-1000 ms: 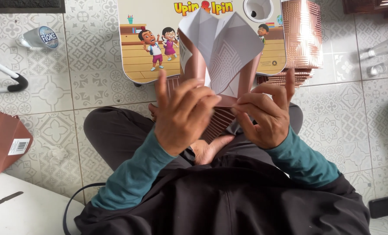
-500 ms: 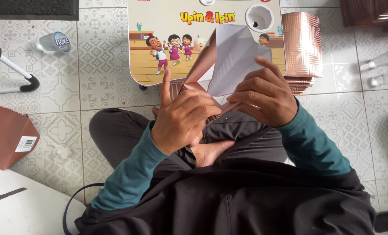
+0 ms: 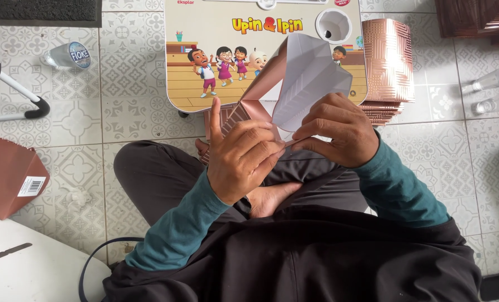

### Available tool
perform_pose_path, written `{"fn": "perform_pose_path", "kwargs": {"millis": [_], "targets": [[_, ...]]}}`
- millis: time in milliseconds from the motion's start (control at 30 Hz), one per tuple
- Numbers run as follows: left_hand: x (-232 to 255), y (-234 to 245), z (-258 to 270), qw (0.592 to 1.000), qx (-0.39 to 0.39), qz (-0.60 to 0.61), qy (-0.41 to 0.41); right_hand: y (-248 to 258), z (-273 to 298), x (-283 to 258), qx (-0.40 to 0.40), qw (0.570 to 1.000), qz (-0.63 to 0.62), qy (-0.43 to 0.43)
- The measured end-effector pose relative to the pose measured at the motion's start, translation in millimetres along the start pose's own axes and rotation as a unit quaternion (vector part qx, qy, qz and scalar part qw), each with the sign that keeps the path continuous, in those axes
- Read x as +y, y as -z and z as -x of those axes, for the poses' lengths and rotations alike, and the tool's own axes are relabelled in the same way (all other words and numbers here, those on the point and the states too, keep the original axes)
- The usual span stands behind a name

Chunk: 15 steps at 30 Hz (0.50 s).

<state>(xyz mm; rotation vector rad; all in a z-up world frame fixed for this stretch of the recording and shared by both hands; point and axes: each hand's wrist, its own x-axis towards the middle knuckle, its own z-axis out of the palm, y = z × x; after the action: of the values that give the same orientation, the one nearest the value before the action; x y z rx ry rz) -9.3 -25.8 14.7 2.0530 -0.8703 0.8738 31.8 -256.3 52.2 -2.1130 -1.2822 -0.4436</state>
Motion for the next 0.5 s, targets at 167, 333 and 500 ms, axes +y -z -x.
{"fn": "perform_pose_path", "kwargs": {"millis": [167, 333, 500], "targets": [[1, 4, -2, 1.000, -0.002, 0.011, 0.000, -5, 1, -4, 0.009, 0.999, 0.031, 0.011], [0, 2, 1, 1.000, 0.005, 0.013, -0.004, 2, -17, -24, -0.037, 0.997, 0.054, 0.043], [-1, 4, 7, 0.999, -0.005, 0.026, -0.036, 1, -12, -31, -0.041, 0.996, 0.052, 0.063]]}}
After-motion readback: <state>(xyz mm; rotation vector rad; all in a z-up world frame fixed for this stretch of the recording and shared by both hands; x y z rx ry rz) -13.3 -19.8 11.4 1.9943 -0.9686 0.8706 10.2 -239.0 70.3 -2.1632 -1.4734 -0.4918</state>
